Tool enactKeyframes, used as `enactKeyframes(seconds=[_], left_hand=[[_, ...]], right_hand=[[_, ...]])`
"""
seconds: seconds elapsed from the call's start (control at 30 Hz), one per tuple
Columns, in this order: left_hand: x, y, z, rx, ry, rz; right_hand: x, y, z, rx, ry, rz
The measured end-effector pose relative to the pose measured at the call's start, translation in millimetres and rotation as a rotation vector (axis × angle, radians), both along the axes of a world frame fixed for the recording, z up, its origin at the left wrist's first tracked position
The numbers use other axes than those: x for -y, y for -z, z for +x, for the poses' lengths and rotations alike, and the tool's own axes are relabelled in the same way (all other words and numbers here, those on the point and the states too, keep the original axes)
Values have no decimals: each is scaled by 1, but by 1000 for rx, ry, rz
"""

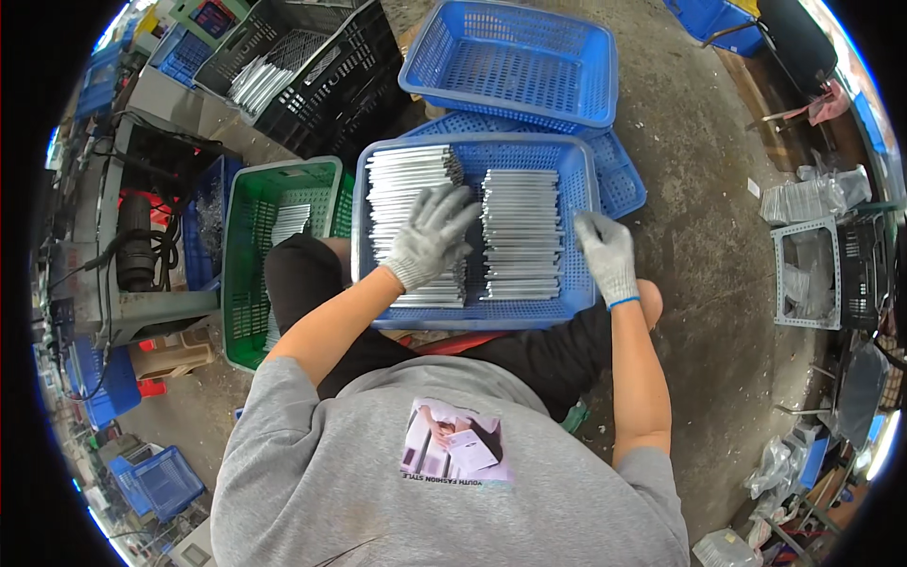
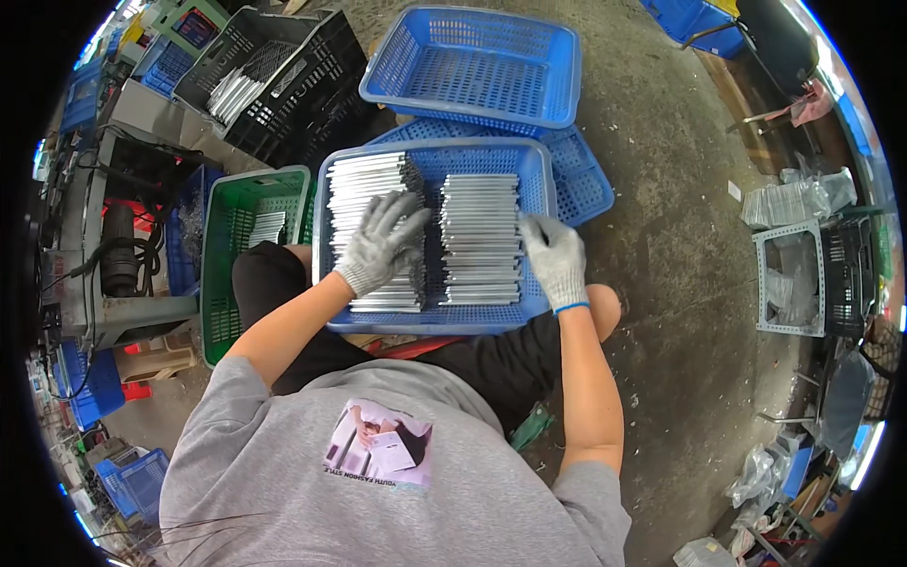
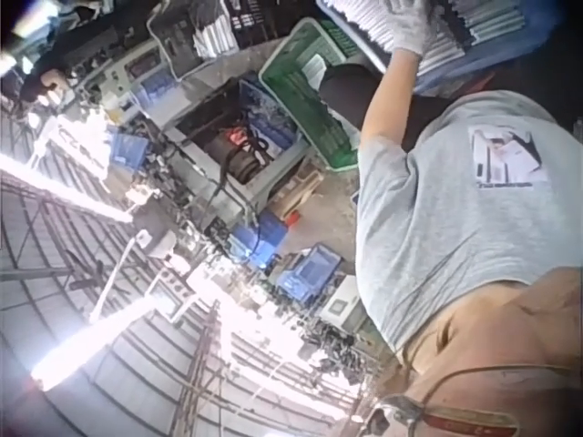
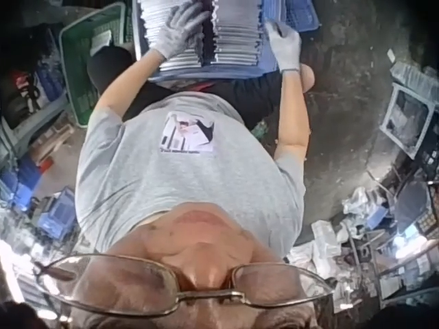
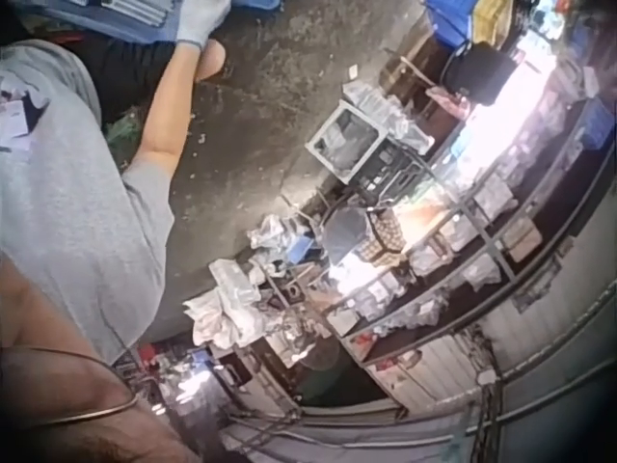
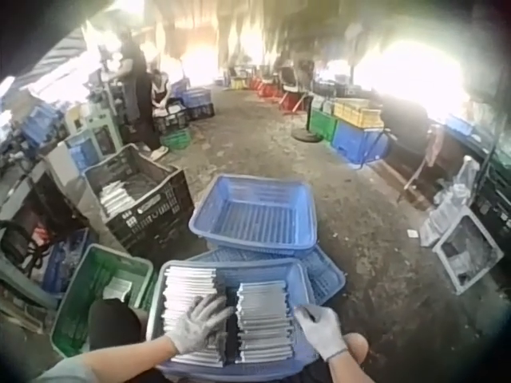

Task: Inspecting small metal components and sorting them into blue plastic crates.

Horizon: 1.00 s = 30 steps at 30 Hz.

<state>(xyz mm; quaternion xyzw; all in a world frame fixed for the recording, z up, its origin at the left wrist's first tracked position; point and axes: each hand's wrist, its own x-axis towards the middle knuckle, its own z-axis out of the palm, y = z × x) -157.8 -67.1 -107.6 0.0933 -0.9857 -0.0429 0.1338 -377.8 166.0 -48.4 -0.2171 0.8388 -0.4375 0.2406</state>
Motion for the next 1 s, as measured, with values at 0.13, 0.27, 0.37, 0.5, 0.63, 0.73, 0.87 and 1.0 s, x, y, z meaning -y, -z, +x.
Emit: enactKeyframes(seconds=[0.13,0.27,0.37,0.5,0.63,0.73,0.87,1.0], left_hand=[[-16,5,-72,28,204,84],[-13,37,-132,292,99,177],[-14,36,-163,420,24,214],[-12,70,-184,499,-24,271],[-22,93,-189,410,-172,288],[-31,79,-188,450,-230,333],[-45,66,-173,617,-195,414],[-58,59,-150,666,-116,410]], right_hand=[[3,4,-29,-129,74,-1],[13,22,-33,-239,108,-57],[16,13,-30,-205,130,-60],[24,-17,-31,-175,139,-62],[22,-21,-29,-162,155,-54],[24,-18,-31,-184,154,-157],[26,-18,-29,-186,145,-93],[24,-19,-27,-179,140,-75]])
